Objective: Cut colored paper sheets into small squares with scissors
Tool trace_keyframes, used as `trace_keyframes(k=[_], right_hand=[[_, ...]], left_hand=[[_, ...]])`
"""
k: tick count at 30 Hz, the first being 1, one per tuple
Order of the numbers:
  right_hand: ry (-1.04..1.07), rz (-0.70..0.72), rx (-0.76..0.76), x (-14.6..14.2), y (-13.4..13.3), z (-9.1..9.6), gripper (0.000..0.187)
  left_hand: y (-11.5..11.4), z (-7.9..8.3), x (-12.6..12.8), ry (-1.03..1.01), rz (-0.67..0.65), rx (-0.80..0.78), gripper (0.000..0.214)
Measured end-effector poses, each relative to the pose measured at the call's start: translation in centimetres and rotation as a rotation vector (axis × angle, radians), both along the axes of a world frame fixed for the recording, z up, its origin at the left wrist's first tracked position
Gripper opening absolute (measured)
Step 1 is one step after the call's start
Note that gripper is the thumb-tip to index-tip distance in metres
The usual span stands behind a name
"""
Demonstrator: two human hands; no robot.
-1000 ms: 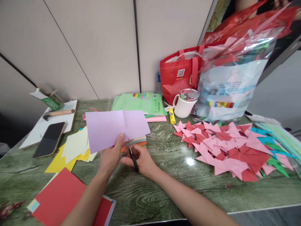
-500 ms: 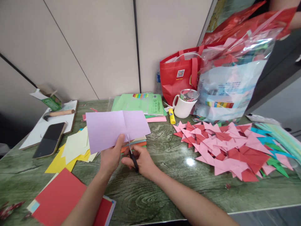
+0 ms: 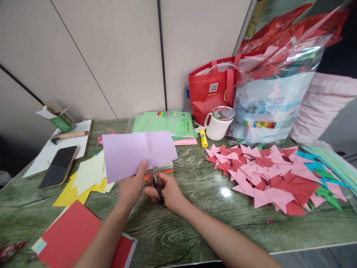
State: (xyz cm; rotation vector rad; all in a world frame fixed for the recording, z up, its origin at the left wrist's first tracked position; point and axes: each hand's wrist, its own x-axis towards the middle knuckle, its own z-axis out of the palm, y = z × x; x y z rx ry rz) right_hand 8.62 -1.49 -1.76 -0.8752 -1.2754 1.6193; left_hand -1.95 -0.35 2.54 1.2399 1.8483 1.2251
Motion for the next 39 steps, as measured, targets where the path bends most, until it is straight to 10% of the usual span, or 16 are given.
trace_keyframes(k=[39], right_hand=[[-0.057, -0.07, 0.068, 0.17, 0.06, 0.55, 0.034]], left_hand=[[-0.27, 0.03, 0.22, -0.036, -0.052, -0.052, 0.035]])
